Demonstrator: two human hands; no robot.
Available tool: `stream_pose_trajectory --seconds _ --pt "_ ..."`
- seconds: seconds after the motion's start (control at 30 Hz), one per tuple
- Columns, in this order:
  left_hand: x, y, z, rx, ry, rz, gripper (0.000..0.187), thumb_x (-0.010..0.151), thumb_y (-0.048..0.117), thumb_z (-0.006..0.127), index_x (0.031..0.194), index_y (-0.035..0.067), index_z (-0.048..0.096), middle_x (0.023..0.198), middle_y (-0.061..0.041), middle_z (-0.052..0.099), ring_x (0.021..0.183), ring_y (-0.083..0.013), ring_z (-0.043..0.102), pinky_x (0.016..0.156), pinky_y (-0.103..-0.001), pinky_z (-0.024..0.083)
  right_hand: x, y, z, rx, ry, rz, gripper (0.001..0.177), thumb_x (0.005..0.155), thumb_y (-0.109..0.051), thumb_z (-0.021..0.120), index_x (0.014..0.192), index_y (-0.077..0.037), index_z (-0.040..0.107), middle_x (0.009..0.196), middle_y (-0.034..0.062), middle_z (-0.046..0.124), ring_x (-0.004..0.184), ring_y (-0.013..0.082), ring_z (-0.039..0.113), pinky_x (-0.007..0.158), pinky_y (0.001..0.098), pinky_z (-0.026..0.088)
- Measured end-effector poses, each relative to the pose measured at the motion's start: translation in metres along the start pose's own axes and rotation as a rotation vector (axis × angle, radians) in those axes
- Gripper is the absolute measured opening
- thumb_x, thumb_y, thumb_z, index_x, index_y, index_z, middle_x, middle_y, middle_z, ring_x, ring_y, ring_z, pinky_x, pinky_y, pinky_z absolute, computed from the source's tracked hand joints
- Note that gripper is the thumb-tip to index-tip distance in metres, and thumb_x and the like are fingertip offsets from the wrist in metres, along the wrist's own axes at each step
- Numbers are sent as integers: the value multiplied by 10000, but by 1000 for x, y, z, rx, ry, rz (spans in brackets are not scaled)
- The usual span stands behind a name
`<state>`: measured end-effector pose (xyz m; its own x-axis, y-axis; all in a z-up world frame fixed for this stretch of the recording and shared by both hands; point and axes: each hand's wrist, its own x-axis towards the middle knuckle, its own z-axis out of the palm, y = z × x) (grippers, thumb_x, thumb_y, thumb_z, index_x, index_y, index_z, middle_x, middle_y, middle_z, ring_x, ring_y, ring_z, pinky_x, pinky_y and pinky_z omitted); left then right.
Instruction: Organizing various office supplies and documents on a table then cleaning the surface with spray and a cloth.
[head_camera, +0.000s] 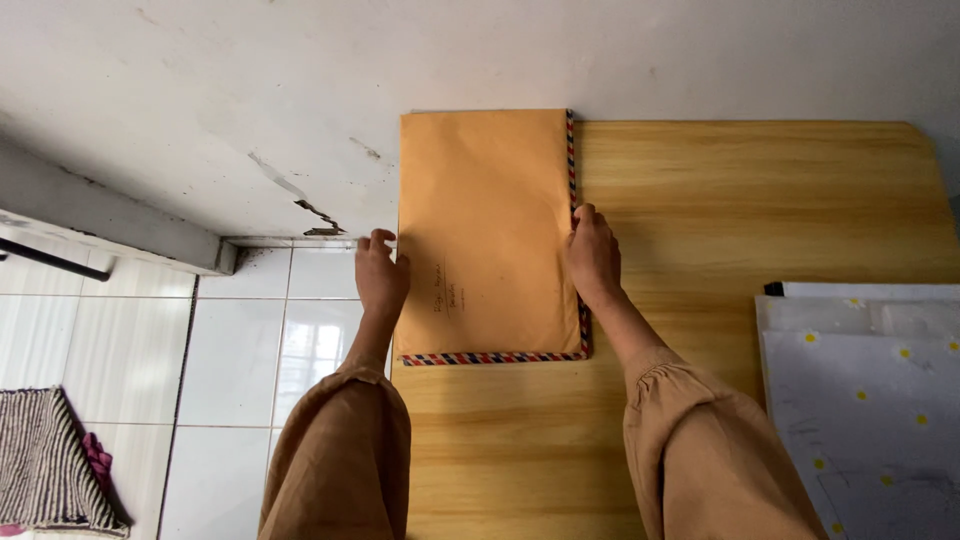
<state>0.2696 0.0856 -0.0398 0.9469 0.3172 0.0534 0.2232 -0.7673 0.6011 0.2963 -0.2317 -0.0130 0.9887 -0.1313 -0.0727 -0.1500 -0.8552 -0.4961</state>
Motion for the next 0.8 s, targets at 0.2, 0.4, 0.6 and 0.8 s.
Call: stream_pose_trajectory --seconds 0.2,0.4,0.6,0.8 --pt "-44 44 21 70 67 530 101 898 59 650 998 50 641 1030 -150 624 1007 -360 598 841 -469 522 -49 0 -44 -320 26 -179 244 1016 -180 613 1158 15 575 1083 195 634 926 324 685 710 416 598" --pt "-129 139 46 114 -98 739 54 915 116 620 920 65 636 968 -124 629 985 -319 602 840 -471 495 -115 50 -83 -330 213 -336 189 1000 -212 614 1001 -25 643 962 145 658 883 315 683 734 422 577" --pt "-234 221 75 29 -195 829 121 912 168 646 956 55 638 993 -122 631 1030 -319 605 927 -461 494 -174 134 -166 -314 252 -205 157 1004 -183 605 970 -31 626 946 146 651 865 333 675 726 446 568" --pt "-338 293 104 145 -576 568 325 942 386 679 1023 71 700 1073 -120 670 1108 -301 602 919 -477 481 -240 243 -243 -312 372 -63 132 965 -192 631 956 -62 614 981 141 642 930 364 654 754 499 553"
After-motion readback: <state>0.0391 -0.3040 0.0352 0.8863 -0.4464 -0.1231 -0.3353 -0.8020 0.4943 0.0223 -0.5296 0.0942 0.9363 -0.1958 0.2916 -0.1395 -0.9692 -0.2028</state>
